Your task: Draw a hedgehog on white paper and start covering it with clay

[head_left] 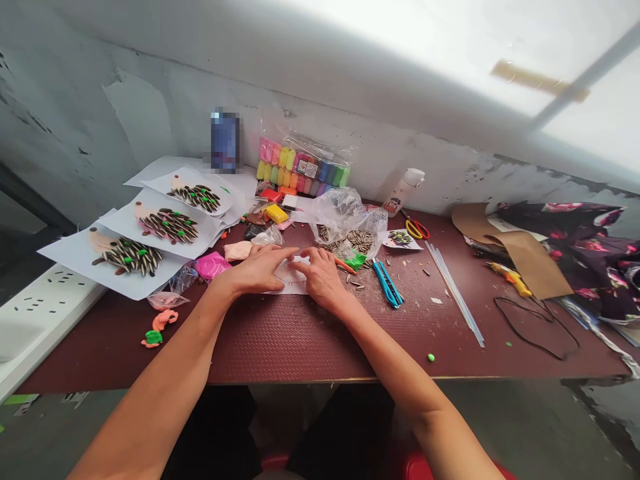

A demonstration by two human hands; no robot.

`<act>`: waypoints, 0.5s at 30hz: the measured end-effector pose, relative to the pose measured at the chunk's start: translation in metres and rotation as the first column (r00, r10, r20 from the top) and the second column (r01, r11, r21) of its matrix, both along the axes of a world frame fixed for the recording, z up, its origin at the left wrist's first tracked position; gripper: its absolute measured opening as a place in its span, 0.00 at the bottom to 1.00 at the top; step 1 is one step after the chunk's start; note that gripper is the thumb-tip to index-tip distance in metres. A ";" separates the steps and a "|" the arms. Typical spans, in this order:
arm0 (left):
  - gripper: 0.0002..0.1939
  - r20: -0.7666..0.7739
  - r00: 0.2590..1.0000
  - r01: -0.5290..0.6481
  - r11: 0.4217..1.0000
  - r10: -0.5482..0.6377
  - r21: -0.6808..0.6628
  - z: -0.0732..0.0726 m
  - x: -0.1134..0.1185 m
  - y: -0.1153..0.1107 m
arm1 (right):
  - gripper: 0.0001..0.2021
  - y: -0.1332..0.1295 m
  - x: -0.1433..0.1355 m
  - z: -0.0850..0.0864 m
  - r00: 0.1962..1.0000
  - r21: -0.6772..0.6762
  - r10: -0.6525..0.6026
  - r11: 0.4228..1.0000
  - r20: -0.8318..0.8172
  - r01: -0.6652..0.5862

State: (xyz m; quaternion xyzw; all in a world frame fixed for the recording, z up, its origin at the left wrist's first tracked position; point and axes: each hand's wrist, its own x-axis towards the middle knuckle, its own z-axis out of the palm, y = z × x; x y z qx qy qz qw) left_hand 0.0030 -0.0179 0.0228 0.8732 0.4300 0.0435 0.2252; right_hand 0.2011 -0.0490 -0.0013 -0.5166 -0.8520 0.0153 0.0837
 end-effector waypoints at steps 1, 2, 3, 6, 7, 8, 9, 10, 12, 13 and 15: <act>0.45 -0.002 1.000 -0.001 1.000 0.001 0.001 0.000 0.000 0.000 | 0.23 0.000 0.000 0.000 1.000 0.001 -0.003 1.000 -0.006 0.003; 0.44 -0.004 1.000 -0.003 1.000 0.003 0.003 0.000 0.000 0.000 | 0.23 0.000 0.000 0.000 1.000 0.002 -0.008 1.000 -0.013 0.008; 0.44 -0.007 1.000 -0.004 1.000 0.004 0.006 0.001 0.000 -0.001 | 0.23 0.000 -0.001 0.000 1.000 0.005 -0.014 1.000 -0.019 0.014; 0.43 -0.002 1.000 0.004 1.000 -0.004 0.014 0.001 0.000 -0.001 | 0.23 0.000 -0.003 0.002 1.000 0.010 -0.006 1.000 -0.018 0.007; 0.42 0.004 1.000 0.009 1.000 -0.010 0.014 0.001 0.000 0.000 | 0.23 -0.001 -0.004 0.002 1.000 0.009 0.004 1.000 -0.009 -0.004; 0.42 0.011 1.000 0.014 1.000 -0.015 0.013 0.001 0.000 0.000 | 0.22 -0.001 -0.005 0.003 1.000 0.006 0.012 1.000 0.000 -0.012; 0.42 0.015 1.000 0.017 1.000 -0.017 0.012 0.001 0.000 0.000 | 0.21 -0.001 -0.006 0.003 1.000 0.002 0.016 1.000 0.008 -0.016; 0.42 0.018 1.000 0.018 1.000 -0.018 0.011 0.001 0.000 0.000 | 0.21 -0.001 -0.006 0.003 1.000 -0.001 0.015 1.000 0.014 -0.015; 0.43 0.017 1.000 0.017 1.000 -0.018 0.013 0.001 0.000 0.001 | 0.21 -0.002 -0.007 0.003 1.000 -0.002 0.010 1.000 0.015 -0.010; 0.43 0.016 1.000 0.019 1.000 -0.019 0.013 0.001 0.000 0.000 | 0.21 -0.002 -0.007 0.003 1.000 -0.001 0.009 1.000 0.012 -0.009; 0.42 0.016 1.000 0.021 1.000 -0.022 0.012 0.002 0.000 0.000 | 0.22 -0.002 -0.006 0.002 1.000 0.004 0.009 1.000 -0.003 -0.009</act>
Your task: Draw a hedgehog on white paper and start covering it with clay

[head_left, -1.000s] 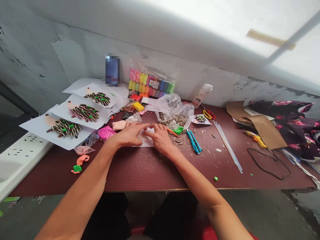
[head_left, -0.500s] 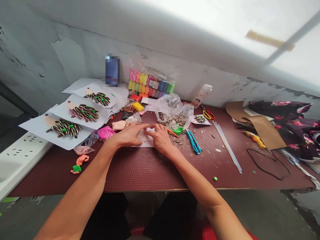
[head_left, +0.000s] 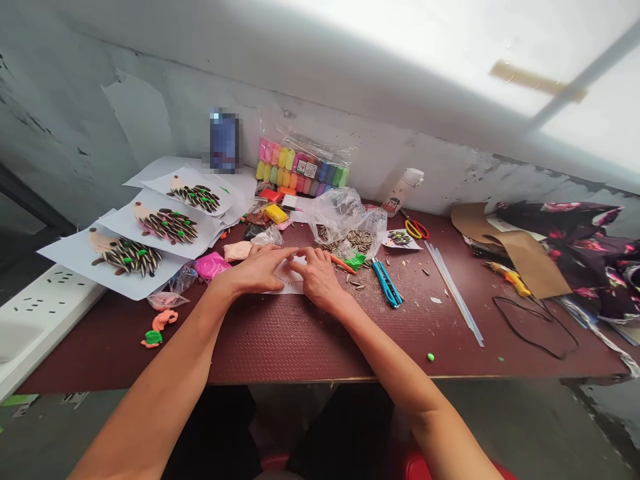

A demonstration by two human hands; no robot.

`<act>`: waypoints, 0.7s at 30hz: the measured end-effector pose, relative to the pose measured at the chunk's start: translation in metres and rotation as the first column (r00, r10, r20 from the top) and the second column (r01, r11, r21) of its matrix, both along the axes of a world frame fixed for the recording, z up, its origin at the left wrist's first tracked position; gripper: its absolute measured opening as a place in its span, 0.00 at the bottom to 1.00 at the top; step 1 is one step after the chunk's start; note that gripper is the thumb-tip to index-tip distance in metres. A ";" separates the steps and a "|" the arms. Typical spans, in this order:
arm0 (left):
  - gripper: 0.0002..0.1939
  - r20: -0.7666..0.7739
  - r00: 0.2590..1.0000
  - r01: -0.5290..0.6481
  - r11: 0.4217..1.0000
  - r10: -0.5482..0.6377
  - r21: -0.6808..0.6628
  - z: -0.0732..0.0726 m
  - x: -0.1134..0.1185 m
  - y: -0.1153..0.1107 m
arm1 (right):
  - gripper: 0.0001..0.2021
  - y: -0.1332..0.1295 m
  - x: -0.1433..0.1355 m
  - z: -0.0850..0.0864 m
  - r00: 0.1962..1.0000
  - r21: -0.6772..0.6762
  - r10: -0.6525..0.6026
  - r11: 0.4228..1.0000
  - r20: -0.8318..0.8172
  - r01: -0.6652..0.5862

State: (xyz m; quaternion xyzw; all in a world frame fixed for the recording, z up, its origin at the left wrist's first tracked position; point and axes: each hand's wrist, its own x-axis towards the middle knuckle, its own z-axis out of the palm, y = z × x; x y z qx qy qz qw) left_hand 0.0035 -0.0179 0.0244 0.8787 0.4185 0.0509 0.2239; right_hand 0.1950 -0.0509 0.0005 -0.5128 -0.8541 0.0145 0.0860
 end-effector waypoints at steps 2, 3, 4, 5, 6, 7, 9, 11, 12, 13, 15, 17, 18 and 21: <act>0.42 0.001 1.000 -0.004 1.000 0.004 -0.002 0.001 0.000 -0.001 | 0.21 0.000 0.001 -0.001 1.000 0.001 -0.012 1.000 -0.019 0.012; 0.42 0.001 1.000 -0.006 1.000 0.006 -0.002 0.001 0.000 -0.001 | 0.21 0.000 0.002 -0.002 0.999 -0.001 -0.018 1.000 -0.027 0.018; 0.42 0.002 1.000 -0.007 1.000 0.007 -0.001 0.001 0.000 -0.001 | 0.21 0.000 0.002 -0.002 0.999 -0.007 -0.022 1.000 -0.031 0.022; 0.41 0.003 1.000 -0.005 1.000 0.005 -0.001 0.000 0.000 -0.001 | 0.21 0.000 0.002 -0.002 0.999 -0.013 -0.023 1.000 -0.031 0.023; 0.41 0.003 1.000 -0.003 1.000 0.003 -0.001 0.000 0.000 -0.001 | 0.22 0.000 0.001 -0.002 0.999 -0.020 -0.021 1.000 -0.028 0.020; 0.41 0.002 1.000 -0.001 1.000 0.001 -0.002 -0.001 0.000 0.000 | 0.22 0.000 0.001 -0.002 1.000 -0.026 -0.016 1.000 -0.025 0.015; 0.41 -0.006 1.000 -0.004 1.000 0.004 0.000 -0.002 0.000 0.000 | 0.23 0.001 0.002 -0.001 1.000 -0.027 -0.016 1.000 -0.024 0.015; 0.43 -0.022 1.000 -0.019 1.000 0.019 0.005 -0.003 -0.001 0.001 | 0.24 0.001 0.004 0.002 0.999 -0.020 -0.039 0.999 -0.032 0.038; 0.44 -0.028 0.999 -0.024 1.000 0.024 0.007 -0.003 -0.001 0.001 | 0.25 0.000 0.006 0.003 0.998 -0.015 -0.058 0.998 -0.037 0.058; 0.44 -0.030 0.999 -0.025 1.000 0.025 0.005 -0.003 -0.001 0.002 | 0.25 0.000 0.009 0.004 0.996 -0.013 -0.083 0.996 -0.040 0.083; 0.45 -0.025 1.000 -0.015 1.000 0.015 -0.011 -0.003 -0.001 0.003 | 0.25 -0.001 0.013 0.004 0.993 -0.018 -0.112 0.994 -0.039 0.111; 0.45 -0.019 1.000 -0.005 1.000 0.005 -0.026 -0.003 -0.001 0.003 | 0.25 -0.004 0.016 0.004 0.995 -0.032 -0.100 0.995 -0.027 0.099; 0.45 -0.021 1.000 -0.006 1.000 0.005 -0.029 -0.002 -0.001 0.003 | 0.25 -0.005 0.016 0.003 0.996 -0.038 -0.086 0.996 -0.017 0.085; 0.45 -0.032 0.999 -0.010 1.000 0.009 -0.030 -0.001 -0.001 0.003 | 0.24 -0.007 0.015 0.002 0.999 -0.036 -0.054 0.998 0.004 0.054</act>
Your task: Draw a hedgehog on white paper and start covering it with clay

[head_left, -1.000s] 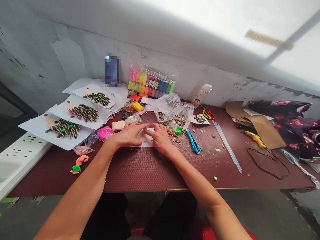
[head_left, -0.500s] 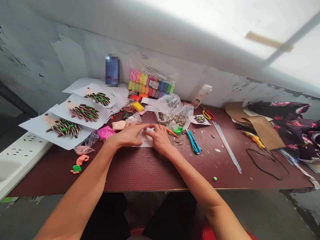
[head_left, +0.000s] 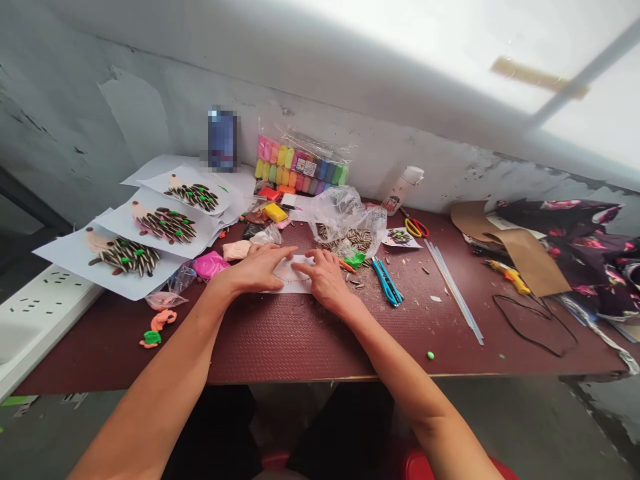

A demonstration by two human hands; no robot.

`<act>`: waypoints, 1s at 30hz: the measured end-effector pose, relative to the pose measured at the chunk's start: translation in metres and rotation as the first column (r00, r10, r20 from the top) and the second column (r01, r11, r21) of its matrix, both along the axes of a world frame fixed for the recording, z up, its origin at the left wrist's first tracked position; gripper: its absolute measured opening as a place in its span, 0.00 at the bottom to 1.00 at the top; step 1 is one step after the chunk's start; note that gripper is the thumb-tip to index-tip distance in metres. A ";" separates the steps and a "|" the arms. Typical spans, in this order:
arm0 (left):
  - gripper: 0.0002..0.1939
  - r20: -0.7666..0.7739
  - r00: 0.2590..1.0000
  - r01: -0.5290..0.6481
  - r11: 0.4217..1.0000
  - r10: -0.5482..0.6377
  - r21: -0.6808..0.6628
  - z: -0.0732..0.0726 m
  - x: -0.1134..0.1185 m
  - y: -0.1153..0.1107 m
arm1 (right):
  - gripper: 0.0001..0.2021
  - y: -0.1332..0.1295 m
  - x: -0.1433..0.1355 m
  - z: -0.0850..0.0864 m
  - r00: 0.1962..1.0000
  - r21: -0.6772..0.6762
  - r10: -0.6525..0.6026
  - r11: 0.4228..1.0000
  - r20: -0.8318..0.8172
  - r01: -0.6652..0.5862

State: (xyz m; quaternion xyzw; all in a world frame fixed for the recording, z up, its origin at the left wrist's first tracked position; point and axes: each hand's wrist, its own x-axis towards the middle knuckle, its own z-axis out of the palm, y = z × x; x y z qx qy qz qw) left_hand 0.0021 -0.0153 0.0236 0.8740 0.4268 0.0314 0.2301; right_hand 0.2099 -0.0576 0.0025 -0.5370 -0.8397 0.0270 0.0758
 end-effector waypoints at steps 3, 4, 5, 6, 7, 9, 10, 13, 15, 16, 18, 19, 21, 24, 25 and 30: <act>0.45 0.001 1.000 -0.001 1.000 0.001 0.005 0.000 0.000 0.000 | 0.24 0.000 0.003 0.002 1.000 0.020 -0.025 0.999 -0.005 0.025; 0.45 0.002 1.000 -0.001 1.000 0.001 0.004 0.000 0.000 0.000 | 0.24 0.000 0.005 0.003 0.999 0.029 -0.044 0.999 -0.008 0.044; 0.45 0.001 1.000 -0.001 1.000 0.001 0.003 0.000 -0.001 0.000 | 0.25 -0.001 0.008 0.005 0.998 0.035 -0.058 0.998 -0.006 0.058; 0.45 0.000 1.000 0.001 1.000 -0.001 -0.001 -0.001 -0.001 0.001 | 0.24 -0.001 0.011 0.005 0.998 0.034 -0.066 0.997 0.000 0.066; 0.45 -0.001 1.000 0.004 1.000 -0.004 -0.005 -0.002 -0.001 0.001 | 0.24 -0.002 0.013 0.006 0.998 0.029 -0.069 0.997 0.008 0.069; 0.45 0.002 1.000 0.007 1.000 -0.007 -0.009 -0.003 -0.001 0.002 | 0.24 -0.005 0.017 0.006 0.998 0.025 -0.057 0.998 0.025 0.057; 0.45 0.007 1.000 0.006 1.000 -0.006 -0.009 -0.003 -0.001 0.003 | 0.23 -0.006 0.017 0.005 0.999 0.027 -0.045 0.999 0.030 0.044; 0.45 0.018 1.000 0.003 1.000 -0.003 -0.010 -0.004 -0.001 0.002 | 0.22 -0.010 0.015 0.004 0.999 0.033 -0.020 0.999 0.041 0.018; 0.45 0.020 1.000 0.000 1.000 0.001 -0.011 -0.003 -0.002 0.002 | 0.21 -0.011 0.013 0.004 0.999 0.036 -0.007 0.999 0.048 0.005; 0.45 0.019 1.000 -0.002 1.000 0.002 -0.012 -0.003 -0.001 0.002 | 0.21 -0.011 0.012 0.004 0.999 0.037 -0.002 0.999 0.050 0.001; 0.45 0.016 1.000 -0.005 1.000 0.005 -0.014 -0.002 -0.001 0.001 | 0.19 -0.011 0.011 0.005 0.999 0.043 0.002 0.999 0.046 -0.004; 0.45 0.014 1.000 -0.006 1.000 0.006 -0.016 -0.002 -0.001 0.001 | 0.18 -0.011 0.010 0.005 0.999 0.046 0.002 0.999 0.041 -0.004; 0.45 0.007 1.000 -0.006 1.000 0.006 -0.015 -0.001 -0.001 0.000 | 0.19 -0.012 0.010 0.005 0.999 0.053 0.013 0.999 0.029 -0.014; 0.45 0.002 1.000 -0.007 1.000 0.007 -0.003 -0.001 -0.001 0.000 | 0.21 -0.013 0.008 0.005 0.998 0.060 0.052 0.997 0.034 -0.054; 0.45 0.003 1.000 -0.007 1.000 0.007 0.001 -0.001 -0.001 0.000 | 0.21 -0.013 0.007 0.005 0.997 0.058 0.067 0.996 0.043 -0.069; 0.44 0.004 1.000 0.010 1.000 -0.010 0.002 0.000 0.000 -0.001 | 0.19 -0.014 0.002 0.006 0.988 0.061 0.125 0.990 0.090 -0.131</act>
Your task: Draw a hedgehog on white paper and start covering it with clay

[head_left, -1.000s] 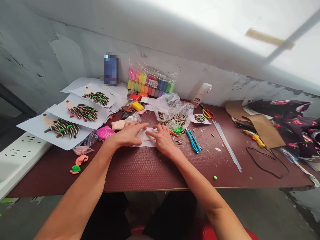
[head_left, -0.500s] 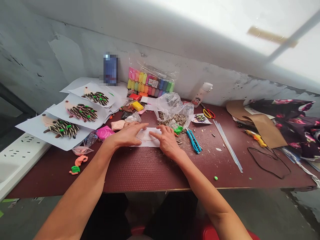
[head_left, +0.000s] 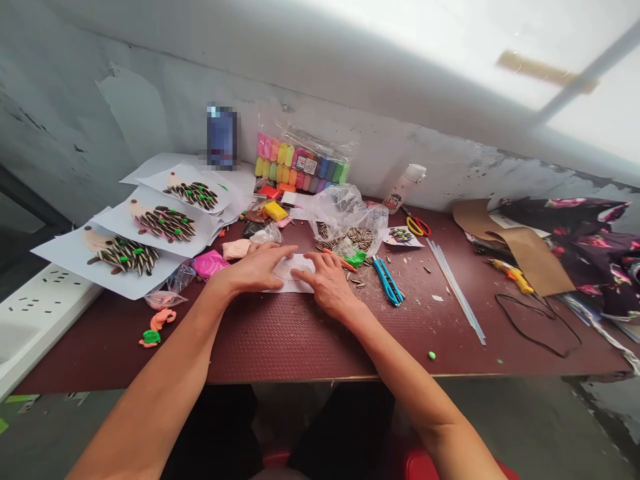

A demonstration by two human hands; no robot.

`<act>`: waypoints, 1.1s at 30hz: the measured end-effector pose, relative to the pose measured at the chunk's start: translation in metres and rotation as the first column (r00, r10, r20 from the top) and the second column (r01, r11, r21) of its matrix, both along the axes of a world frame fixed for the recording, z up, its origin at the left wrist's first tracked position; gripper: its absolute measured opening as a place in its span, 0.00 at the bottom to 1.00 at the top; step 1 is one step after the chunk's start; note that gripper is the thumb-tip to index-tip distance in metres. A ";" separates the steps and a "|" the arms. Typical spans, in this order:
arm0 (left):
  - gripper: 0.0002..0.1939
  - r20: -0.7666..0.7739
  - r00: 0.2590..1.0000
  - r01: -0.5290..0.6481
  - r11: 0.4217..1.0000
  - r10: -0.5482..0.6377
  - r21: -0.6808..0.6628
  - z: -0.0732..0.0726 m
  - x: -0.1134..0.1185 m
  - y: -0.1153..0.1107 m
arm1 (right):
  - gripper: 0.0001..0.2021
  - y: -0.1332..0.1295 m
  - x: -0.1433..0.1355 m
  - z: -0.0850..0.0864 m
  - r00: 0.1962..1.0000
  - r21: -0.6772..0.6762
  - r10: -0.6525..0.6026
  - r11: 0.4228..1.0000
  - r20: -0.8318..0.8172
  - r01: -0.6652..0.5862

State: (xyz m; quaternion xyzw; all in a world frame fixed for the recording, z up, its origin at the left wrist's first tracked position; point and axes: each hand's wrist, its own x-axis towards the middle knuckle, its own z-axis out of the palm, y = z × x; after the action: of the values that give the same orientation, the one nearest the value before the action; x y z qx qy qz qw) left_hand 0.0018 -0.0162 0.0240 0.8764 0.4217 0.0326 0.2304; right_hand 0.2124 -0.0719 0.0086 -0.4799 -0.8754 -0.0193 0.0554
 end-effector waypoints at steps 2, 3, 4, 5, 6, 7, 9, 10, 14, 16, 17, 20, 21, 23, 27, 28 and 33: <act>0.44 -0.002 1.000 -0.005 1.000 0.005 -0.001 0.000 0.000 0.000 | 0.19 0.000 0.000 0.000 1.000 0.020 0.015 1.000 0.006 -0.015; 0.44 -0.002 1.000 -0.010 1.000 0.010 -0.001 0.000 0.000 -0.001 | 0.19 0.000 0.000 -0.001 1.000 0.028 0.015 0.999 0.004 -0.015; 0.44 -0.002 1.000 -0.013 1.000 0.013 -0.001 0.000 0.000 -0.001 | 0.20 0.000 0.000 -0.002 1.000 0.035 0.010 0.999 0.000 -0.010; 0.44 -0.003 1.000 -0.014 1.000 0.014 -0.003 0.000 0.000 -0.001 | 0.20 0.000 0.000 -0.003 1.000 0.040 0.002 0.999 -0.005 -0.002; 0.44 -0.005 1.000 -0.014 1.000 0.014 -0.004 0.000 0.000 -0.001 | 0.21 0.001 -0.001 -0.004 1.000 0.044 -0.007 0.999 -0.010 0.007; 0.45 -0.008 1.000 -0.012 1.000 0.012 -0.006 0.001 0.001 -0.001 | 0.20 0.001 -0.001 -0.005 1.000 0.046 -0.013 0.999 -0.013 0.014; 0.45 -0.011 1.000 -0.006 1.000 0.006 -0.010 0.001 0.001 -0.001 | 0.19 0.002 -0.002 -0.007 1.000 0.046 -0.016 0.999 -0.016 0.016; 0.45 -0.012 1.000 -0.004 1.000 0.004 -0.012 0.002 0.001 -0.001 | 0.18 0.002 -0.003 -0.007 1.000 0.046 -0.014 0.999 -0.017 0.015; 0.45 -0.014 1.000 -0.005 1.000 0.005 -0.010 0.002 0.001 -0.001 | 0.17 0.003 -0.003 -0.009 1.000 0.064 -0.016 0.998 -0.027 0.018; 0.45 -0.022 1.000 -0.008 1.000 0.008 -0.011 0.002 0.001 0.000 | 0.18 0.004 -0.001 -0.011 0.998 0.082 -0.035 0.996 -0.043 0.039; 0.45 -0.026 1.000 -0.008 1.000 0.008 -0.012 0.002 0.001 0.000 | 0.18 0.004 0.000 -0.012 0.998 0.090 -0.048 0.995 -0.051 0.052; 0.45 -0.028 1.000 -0.001 1.000 0.001 -0.018 0.002 0.001 0.000 | 0.18 0.007 0.002 -0.015 0.995 0.097 -0.081 0.992 -0.056 0.086; 0.45 -0.027 1.000 0.002 1.000 -0.002 -0.020 0.002 0.001 0.000 | 0.17 0.007 0.002 -0.015 0.995 0.092 -0.086 0.992 -0.051 0.090; 0.45 -0.025 1.000 0.006 1.000 -0.007 -0.020 0.001 0.000 0.001 | 0.17 0.009 0.001 -0.014 0.995 0.075 -0.093 0.993 -0.043 0.096; 0.45 -0.030 1.000 -0.003 1.000 0.002 -0.014 0.000 0.001 0.001 | 0.18 0.010 0.000 -0.010 0.990 0.020 -0.129 0.991 -0.058 0.130; 0.46 -0.032 0.999 -0.005 1.000 0.004 -0.014 0.000 0.001 0.001 | 0.19 0.010 0.001 -0.009 0.987 0.008 -0.146 0.989 -0.068 0.147; 0.46 -0.034 0.999 -0.014 1.000 0.013 -0.022 0.002 0.001 0.001 | 0.21 0.008 0.011 -0.005 0.968 0.015 -0.214 0.976 -0.134 0.217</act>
State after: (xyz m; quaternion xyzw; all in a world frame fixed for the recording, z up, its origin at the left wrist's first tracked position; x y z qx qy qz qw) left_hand 0.0029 -0.0156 0.0257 0.8713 0.4318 0.0146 0.2326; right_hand 0.2232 -0.0640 0.0032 -0.5715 -0.8121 -0.0064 0.1178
